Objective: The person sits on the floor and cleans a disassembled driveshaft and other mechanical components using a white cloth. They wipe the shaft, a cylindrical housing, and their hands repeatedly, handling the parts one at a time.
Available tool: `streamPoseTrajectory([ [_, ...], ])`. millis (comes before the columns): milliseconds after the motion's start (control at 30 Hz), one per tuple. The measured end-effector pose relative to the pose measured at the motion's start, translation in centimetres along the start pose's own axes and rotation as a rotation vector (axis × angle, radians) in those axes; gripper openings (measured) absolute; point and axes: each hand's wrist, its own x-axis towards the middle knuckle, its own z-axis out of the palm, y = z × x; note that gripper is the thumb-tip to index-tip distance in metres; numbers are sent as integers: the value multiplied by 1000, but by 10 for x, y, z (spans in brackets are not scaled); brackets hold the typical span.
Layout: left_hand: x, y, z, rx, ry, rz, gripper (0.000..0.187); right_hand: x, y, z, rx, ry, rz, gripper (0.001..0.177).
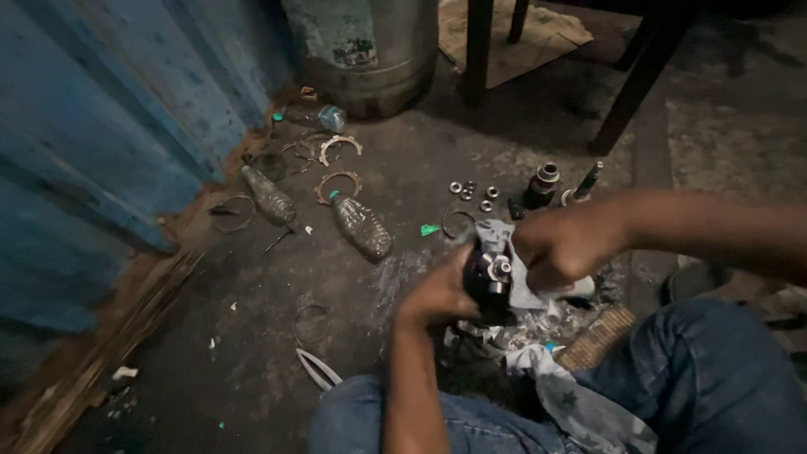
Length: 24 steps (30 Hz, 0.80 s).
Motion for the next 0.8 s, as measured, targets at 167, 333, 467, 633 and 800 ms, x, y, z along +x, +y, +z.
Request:
streamPoseTrajectory([
  [167, 28, 8, 67, 621, 414, 24, 60, -37, -4, 9, 353, -162, 195, 20],
  [333, 51, -20, 94, 1014, 793, 182, 40, -51, 17, 62, 960, 175, 50, 23],
  [467, 67, -52, 118, 1216, 982, 382, 45, -4, 27, 116, 1347, 790, 148, 22],
  [633, 63, -76, 90, 1349, 1046, 397, 45, 39, 26, 126, 1772, 1141, 24, 18],
  [800, 78, -95, 56, 754, 1223, 151, 19, 60, 37, 128, 1987, 1251, -590, 11],
])
